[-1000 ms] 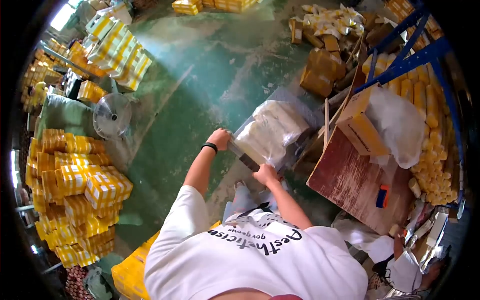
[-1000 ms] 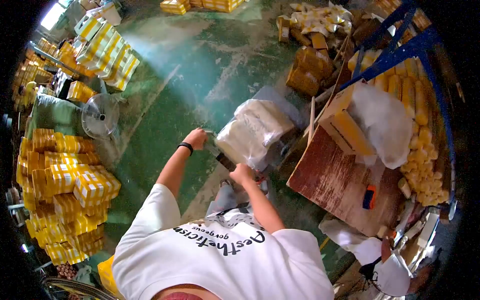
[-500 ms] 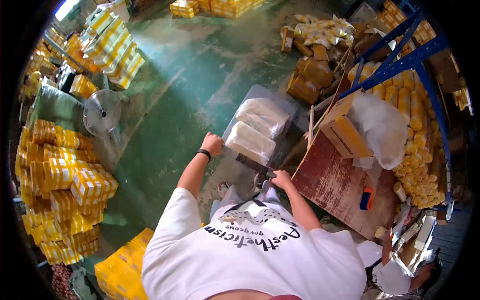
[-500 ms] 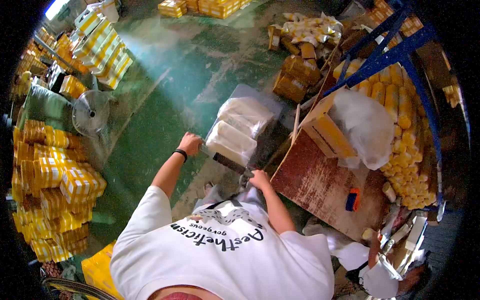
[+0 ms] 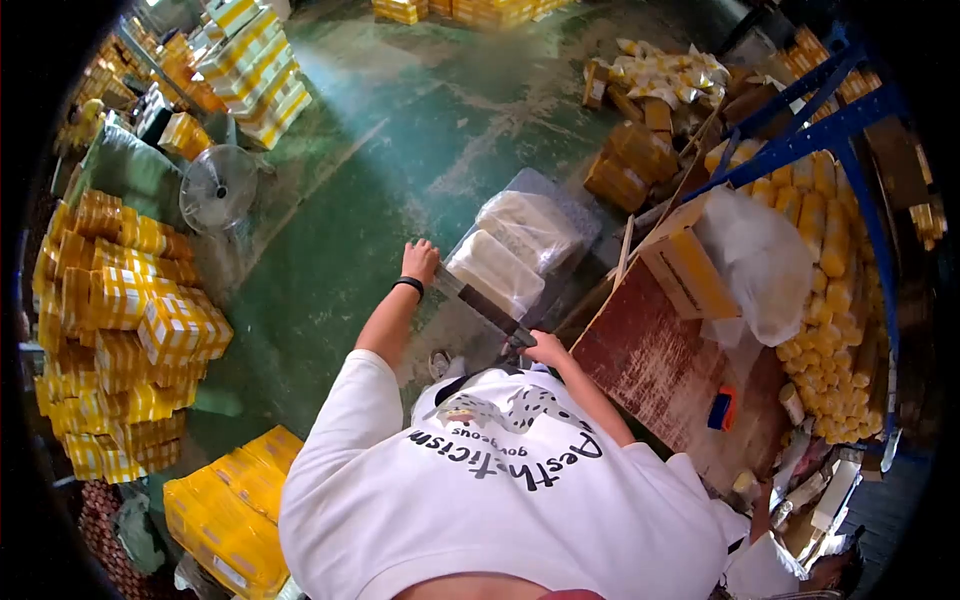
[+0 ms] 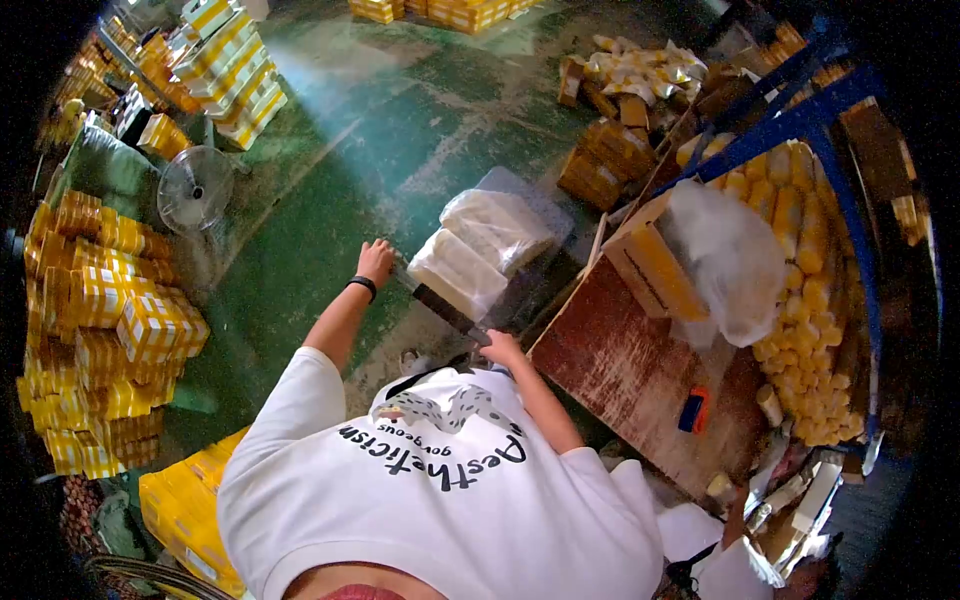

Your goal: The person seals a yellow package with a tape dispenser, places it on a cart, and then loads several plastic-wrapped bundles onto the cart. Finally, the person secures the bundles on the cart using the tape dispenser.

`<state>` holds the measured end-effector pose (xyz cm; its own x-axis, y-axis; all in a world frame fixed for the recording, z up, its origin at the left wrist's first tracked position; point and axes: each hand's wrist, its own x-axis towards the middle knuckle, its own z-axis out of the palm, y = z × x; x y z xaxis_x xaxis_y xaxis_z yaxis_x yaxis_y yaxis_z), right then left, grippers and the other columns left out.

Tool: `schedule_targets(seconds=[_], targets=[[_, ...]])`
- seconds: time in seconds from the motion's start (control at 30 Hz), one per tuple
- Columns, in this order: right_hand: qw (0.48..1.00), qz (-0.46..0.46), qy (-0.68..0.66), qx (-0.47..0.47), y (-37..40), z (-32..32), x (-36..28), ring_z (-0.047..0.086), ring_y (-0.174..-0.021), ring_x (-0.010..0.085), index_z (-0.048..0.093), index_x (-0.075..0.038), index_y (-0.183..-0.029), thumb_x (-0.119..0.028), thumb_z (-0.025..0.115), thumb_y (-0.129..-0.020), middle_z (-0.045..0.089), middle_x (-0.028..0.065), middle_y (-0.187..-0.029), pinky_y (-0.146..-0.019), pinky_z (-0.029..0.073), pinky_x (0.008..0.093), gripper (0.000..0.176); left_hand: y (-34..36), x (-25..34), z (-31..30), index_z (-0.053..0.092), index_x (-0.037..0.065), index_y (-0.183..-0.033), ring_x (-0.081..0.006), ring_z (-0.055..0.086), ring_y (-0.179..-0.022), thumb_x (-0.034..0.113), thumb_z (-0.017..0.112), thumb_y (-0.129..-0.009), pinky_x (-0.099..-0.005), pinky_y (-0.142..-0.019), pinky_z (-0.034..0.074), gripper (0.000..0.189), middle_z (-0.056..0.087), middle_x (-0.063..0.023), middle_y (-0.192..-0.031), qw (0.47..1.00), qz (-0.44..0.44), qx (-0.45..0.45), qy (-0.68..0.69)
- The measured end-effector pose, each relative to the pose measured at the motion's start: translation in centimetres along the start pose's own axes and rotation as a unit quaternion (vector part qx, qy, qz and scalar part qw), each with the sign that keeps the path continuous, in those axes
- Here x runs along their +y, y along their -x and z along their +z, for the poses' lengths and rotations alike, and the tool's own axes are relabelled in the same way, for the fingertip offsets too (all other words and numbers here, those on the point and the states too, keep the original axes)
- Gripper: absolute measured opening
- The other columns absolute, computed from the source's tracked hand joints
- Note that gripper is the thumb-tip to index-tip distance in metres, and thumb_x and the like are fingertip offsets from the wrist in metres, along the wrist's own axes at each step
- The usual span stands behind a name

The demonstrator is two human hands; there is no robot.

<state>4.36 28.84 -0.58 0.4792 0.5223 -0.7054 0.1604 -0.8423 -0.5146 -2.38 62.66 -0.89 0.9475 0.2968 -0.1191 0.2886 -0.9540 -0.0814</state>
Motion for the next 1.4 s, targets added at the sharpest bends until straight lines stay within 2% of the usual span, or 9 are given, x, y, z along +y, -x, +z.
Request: schedule_targets(seconds=[0.17,0.5,0.67,0.8,0.83,0.87,1.07,1.23,1.4], targets=[[0.991,-0.105,-0.008,0.087,2.6,0.7,1.6,0.06,-0.082,0.0294,0.056,-0.002,-0.094,-0.028,0.071,-0.068,0.06,0.0179,-0.087,-0.073,0.046,0.0366,0.04,3.8,3.8,-1.7,0.055,0.009,-0.107,-0.0312,0.04,-0.114,0.02,0.054,-0.076,-0.0622,-0.099,0.018,0.033,0.05,-0.0129,-0.108,0.975,0.17,0.141,-0.008],[0.955,-0.112,-0.102,0.253,8.6,3.0,3.0,0.052,-0.103,0.0315,0.05,-0.005,-0.113,-0.018,0.066,-0.074,0.053,0.0149,-0.112,-0.088,0.043,0.0361,0.044,8.2,9.2,-3.1,0.043,0.004,-0.122,-0.0314,0.03,-0.124,0.04,0.068,-0.067,-0.0578,-0.107,0.006,0.071,0.041,-0.0143,-0.124,0.966,0.226,0.059,0.113],[0.973,-0.051,-0.206,0.087,12.5,-2.4,10.7,0.058,-0.092,0.0195,0.057,-0.004,-0.106,-0.025,0.066,-0.08,0.061,0.0072,-0.098,-0.079,0.046,0.0326,0.035,7.3,8.6,-3.8,0.044,0.005,-0.122,-0.0302,0.035,-0.122,0.039,0.063,-0.076,-0.052,-0.107,0.011,0.06,0.046,-0.012,-0.122,0.948,0.224,0.034,0.226],[0.945,0.219,-0.069,0.234,18.7,-12.3,24.7,0.046,-0.116,0.0284,0.05,-0.007,-0.123,-0.035,0.063,-0.081,0.046,0.0106,-0.13,-0.093,0.04,0.0427,0.052,8.8,10.2,-4.3,0.049,0.002,-0.116,-0.0289,0.038,-0.12,0.033,0.065,-0.072,-0.0504,-0.105,0.017,0.056,0.047,-0.0121,-0.119,0.942,0.184,0.135,0.246],[0.868,0.242,-0.107,0.42,19.0,-13.0,30.8,0.06,-0.088,0.0249,0.053,0.002,-0.112,-0.024,0.065,-0.077,0.059,0.0143,-0.106,-0.075,0.047,0.0361,0.045,9.7,10.8,-4.8,0.048,0.004,-0.12,-0.0283,0.034,-0.124,0.03,0.064,-0.073,-0.0507,-0.104,0.02,0.055,0.045,-0.0122,-0.123,0.95,0.147,0.131,0.244],[0.821,0.257,-0.075,0.504,20.4,-14.6,35.8,0.057,-0.092,0.0255,0.051,0.001,-0.115,-0.025,0.065,-0.076,0.057,0.014,-0.109,-0.078,0.045,0.0363,0.048,10.6,11.6,-5.0,0.045,0.008,-0.124,-0.0281,0.03,-0.127,0.027,0.064,-0.073,-0.0505,-0.104,0.021,0.058,0.041,-0.0111,-0.13,0.96,0.101,0.088,0.247],[0.842,0.279,-0.021,0.462,24.7,-17.5,57.5,0.044,-0.118,0.0289,0.041,-0.006,-0.131,-0.031,0.069,-0.071,0.048,0.0118,-0.128,-0.098,0.036,0.0375,0.071,15.1,17.7,-4.0,0.044,0.009,-0.123,-0.0328,0.04,-0.117,0.02,0.062,-0.08,-0.0437,-0.096,0.036,0.048,0.04,-0.0137,-0.13,0.932,-0.086,0.081,0.342],[0.733,0.317,0.019,0.601,21.8,-17.0,53.9,0.043,-0.117,0.0366,0.042,-0.001,-0.128,-0.033,0.079,-0.059,0.042,0.0224,-0.131,-0.101,0.029,0.0455,0.084,17.0,25.4,-3.4,0.054,0.005,-0.105,-0.035,0.047,-0.105,0.019,0.066,-0.075,-0.0406,-0.087,0.043,0.035,0.048,-0.015,-0.116,0.906,-0.18,0.035,0.382],[0.739,0.514,0.018,0.435,21.7,-21.6,52.3,0.042,-0.12,0.0359,0.028,-0.005,-0.138,-0.048,0.068,-0.074,0.027,0.0157,-0.143,-0.097,0.033,0.0533,0.087,17.0,27.5,-5.3,0.054,0.009,-0.103,-0.0317,0.048,-0.101,0.023,0.063,-0.076,-0.0417,-0.078,0.042,0.032,0.051,-0.0114,-0.108,0.943,-0.07,-0.036,0.323]])
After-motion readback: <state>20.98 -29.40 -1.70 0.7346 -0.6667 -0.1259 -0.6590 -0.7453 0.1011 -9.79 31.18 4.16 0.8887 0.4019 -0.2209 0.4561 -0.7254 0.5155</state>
